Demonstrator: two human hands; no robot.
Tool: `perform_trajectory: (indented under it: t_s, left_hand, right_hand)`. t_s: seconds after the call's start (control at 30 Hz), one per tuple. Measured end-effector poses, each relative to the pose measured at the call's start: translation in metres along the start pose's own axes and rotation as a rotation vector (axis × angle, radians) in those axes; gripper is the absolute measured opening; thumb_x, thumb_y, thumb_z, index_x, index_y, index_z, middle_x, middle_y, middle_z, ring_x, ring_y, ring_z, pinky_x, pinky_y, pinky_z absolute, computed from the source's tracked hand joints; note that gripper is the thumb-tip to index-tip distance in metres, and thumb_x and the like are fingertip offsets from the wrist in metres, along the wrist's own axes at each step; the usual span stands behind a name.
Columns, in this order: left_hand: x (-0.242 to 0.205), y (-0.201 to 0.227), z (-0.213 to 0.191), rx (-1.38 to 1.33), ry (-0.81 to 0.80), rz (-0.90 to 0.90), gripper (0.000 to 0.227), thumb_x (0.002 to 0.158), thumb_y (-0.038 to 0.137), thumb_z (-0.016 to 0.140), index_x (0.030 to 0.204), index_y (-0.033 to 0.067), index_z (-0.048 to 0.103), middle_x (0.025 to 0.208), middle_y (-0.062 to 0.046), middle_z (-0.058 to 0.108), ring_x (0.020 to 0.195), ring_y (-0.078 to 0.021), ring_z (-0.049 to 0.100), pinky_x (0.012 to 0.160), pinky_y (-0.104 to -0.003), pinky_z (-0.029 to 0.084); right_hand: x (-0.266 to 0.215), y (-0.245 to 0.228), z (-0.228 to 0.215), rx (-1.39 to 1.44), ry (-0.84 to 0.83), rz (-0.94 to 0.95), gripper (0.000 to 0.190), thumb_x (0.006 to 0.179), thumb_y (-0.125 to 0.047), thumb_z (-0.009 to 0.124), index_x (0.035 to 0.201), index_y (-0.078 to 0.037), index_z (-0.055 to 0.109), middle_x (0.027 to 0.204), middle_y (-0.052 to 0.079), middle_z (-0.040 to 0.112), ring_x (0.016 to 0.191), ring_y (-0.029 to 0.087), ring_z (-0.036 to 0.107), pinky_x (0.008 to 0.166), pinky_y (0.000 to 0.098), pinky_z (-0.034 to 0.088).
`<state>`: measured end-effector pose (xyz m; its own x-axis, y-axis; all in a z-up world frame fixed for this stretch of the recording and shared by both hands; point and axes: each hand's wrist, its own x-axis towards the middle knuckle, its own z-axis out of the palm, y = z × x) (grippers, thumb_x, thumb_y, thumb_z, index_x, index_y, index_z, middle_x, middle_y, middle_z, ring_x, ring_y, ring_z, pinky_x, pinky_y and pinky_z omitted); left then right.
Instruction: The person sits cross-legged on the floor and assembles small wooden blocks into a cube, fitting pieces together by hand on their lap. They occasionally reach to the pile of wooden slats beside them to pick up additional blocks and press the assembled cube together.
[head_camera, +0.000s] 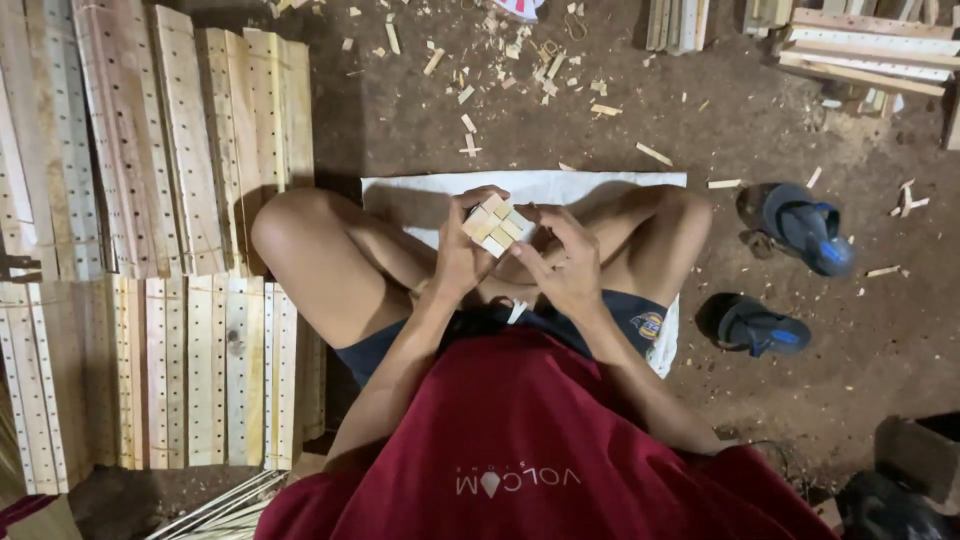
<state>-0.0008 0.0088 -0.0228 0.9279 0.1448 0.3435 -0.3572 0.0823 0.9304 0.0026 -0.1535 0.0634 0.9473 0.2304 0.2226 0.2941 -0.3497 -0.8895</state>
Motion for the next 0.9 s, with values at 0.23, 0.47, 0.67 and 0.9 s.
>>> perform_trajectory:
  t_s: [0.23,0.47,0.67,0.9]
  left_hand:
    - [-0.032,-0.068,0.016,-0.027,-0.019,0.037,0.078,0.072,0.027,0.096,0.125,-0.0064,0.05,0.123,-0.028,0.065,0.117,-0.0471,0.062,0.095,-0.061,0.05]
    - [-0.008,-0.005,0.021,0.088,0.074,0.048,0.075,0.078,0.035,0.093,0.125,-0.0036,0.05,0.127,-0.026,0.064,0.118,-0.043,0.064,0.092,-0.054,0.055]
    - [-0.015,-0.023,0.03,0.176,0.137,0.057,0.07,0.078,0.028,0.094,0.123,-0.0042,0.052,0.122,-0.026,0.067,0.112,-0.0419,0.068,0.087,-0.053,0.058]
    - [0.0,0.008,0.04,0.281,0.195,-0.302,0.069,0.065,0.008,0.094,0.122,0.0095,0.055,0.119,-0.017,0.071,0.105,-0.046,0.07,0.086,-0.053,0.058]
  right_hand:
    - [-0.01,-0.021,0.017,-0.154,0.163,0.095,0.061,0.071,-0.031,0.098,0.113,-0.002,0.065,0.095,0.016,0.064,0.074,0.029,0.068,0.065,0.0378,0.055]
    - [-0.009,-0.017,0.019,-0.113,0.198,0.027,0.051,0.08,-0.021,0.093,0.117,0.0,0.065,0.1,0.018,0.065,0.072,0.027,0.07,0.059,0.0375,0.053]
    - [0.002,-0.027,-0.01,-0.076,0.012,0.1,0.063,0.076,-0.015,0.093,0.127,-0.001,0.06,0.118,0.024,0.066,0.098,0.039,0.071,0.075,0.0446,0.059]
    - [0.005,-0.035,-0.053,0.262,0.02,0.033,0.03,0.093,0.015,0.04,0.119,0.004,0.052,0.147,0.028,0.053,0.083,0.032,0.075,0.061,0.0286,0.06]
